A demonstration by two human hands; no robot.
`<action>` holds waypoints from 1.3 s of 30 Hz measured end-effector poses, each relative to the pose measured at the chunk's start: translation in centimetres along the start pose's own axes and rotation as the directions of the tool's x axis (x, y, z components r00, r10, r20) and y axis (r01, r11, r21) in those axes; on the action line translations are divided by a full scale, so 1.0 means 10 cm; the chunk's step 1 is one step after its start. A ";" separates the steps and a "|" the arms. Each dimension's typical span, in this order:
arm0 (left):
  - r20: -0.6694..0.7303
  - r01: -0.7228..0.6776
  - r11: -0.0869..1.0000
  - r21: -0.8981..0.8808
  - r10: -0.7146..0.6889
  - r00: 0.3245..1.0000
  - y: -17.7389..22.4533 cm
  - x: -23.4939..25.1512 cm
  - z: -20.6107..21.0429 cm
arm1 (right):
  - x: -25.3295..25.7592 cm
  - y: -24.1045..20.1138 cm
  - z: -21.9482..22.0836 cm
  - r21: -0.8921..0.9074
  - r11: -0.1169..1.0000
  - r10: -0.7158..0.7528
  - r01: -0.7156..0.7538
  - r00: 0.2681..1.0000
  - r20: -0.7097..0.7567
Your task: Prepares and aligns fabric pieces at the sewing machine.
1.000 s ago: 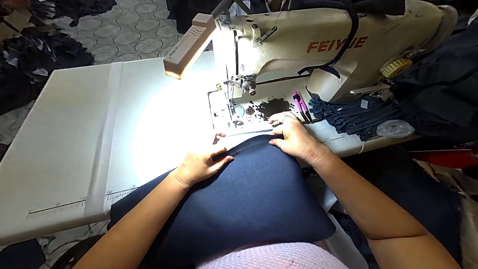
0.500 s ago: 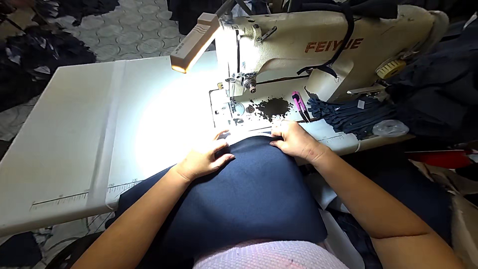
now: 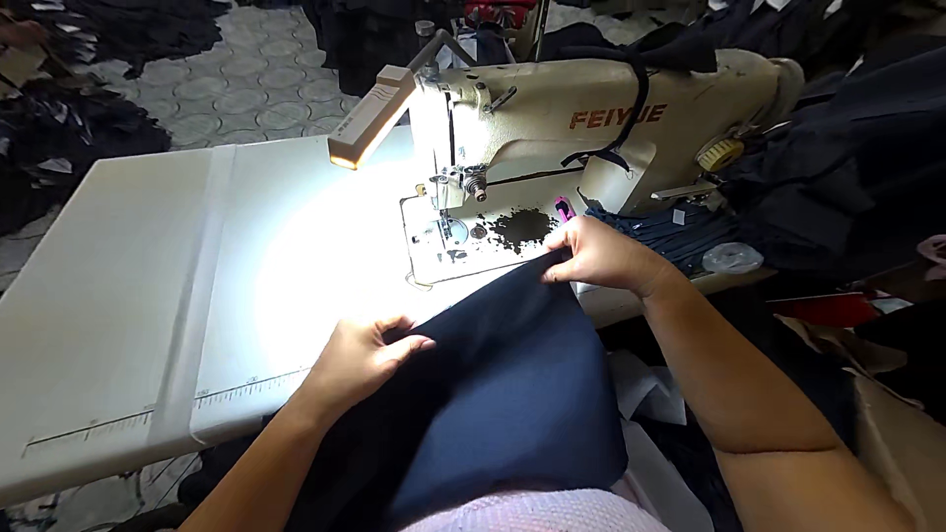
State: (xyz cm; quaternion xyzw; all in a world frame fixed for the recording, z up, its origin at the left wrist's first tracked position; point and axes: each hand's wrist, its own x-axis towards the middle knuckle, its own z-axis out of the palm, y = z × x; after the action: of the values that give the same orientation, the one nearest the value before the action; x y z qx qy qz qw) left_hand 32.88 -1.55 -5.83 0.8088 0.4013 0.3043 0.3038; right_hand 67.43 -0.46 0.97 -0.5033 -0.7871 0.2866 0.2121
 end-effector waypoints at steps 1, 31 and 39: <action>-0.065 -0.008 1.000 -0.007 0.008 0.998 0.03 -0.04 -0.03 | 0.00 -0.02 0.00 0.071 0.997 0.027 -0.020 0.995 -0.096; -0.472 0.065 0.992 0.107 -0.007 0.882 0.11 -0.25 -0.35 | 0.06 -0.47 0.51 0.740 0.652 0.382 0.165 0.771 -0.509; -0.473 0.083 0.993 0.089 -0.031 0.881 0.07 -0.25 -0.33 | 0.10 -0.46 0.52 0.757 0.631 0.410 0.169 0.756 -0.511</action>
State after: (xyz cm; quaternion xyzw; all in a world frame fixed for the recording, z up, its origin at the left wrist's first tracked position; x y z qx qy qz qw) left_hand 29.59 -3.17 -3.84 0.7137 0.5024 0.4602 0.1625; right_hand 60.71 -2.30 0.25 -0.4857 -0.4279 0.4159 0.6387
